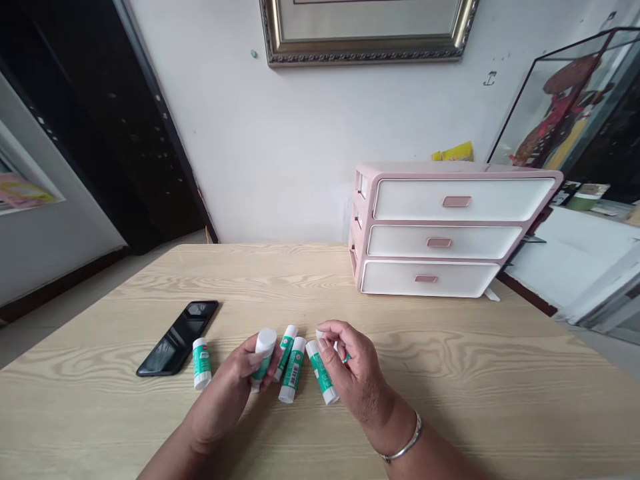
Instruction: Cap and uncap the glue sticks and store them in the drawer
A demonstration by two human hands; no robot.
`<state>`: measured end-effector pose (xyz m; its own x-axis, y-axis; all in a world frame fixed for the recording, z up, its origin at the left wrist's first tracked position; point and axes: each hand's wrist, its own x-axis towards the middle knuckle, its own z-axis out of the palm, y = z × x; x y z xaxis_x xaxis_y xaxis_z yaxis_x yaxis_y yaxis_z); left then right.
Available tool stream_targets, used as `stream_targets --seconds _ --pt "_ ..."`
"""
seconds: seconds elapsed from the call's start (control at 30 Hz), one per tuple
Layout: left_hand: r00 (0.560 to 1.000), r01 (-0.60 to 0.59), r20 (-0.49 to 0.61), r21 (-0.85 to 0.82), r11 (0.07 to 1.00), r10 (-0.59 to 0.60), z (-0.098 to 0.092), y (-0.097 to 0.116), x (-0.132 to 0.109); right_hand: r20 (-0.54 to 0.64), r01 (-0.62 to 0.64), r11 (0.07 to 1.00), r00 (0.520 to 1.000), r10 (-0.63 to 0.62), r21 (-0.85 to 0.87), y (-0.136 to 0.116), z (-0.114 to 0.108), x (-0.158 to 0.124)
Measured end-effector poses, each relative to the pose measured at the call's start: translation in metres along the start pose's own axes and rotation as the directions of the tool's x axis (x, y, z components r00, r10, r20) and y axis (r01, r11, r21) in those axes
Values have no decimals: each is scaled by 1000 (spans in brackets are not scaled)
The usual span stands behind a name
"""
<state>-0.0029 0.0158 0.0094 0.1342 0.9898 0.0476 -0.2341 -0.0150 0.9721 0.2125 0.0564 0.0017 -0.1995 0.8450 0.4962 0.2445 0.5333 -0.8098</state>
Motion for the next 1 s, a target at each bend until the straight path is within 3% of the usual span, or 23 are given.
stream_targets --seconds 0.13,0.37,1.0 --pt "995 -72 -77 -17 997 70 -6 -3 2 8 4 1000 1000 -4 4 0 0 0" --pt "984 -61 -152 169 984 87 -9 1 -1 25 11 1000 1000 -10 -13 -1 0 3" --pt "979 -125 -154 54 991 132 -10 2 0 42 -36 999 999 34 40 -2 -1 5"
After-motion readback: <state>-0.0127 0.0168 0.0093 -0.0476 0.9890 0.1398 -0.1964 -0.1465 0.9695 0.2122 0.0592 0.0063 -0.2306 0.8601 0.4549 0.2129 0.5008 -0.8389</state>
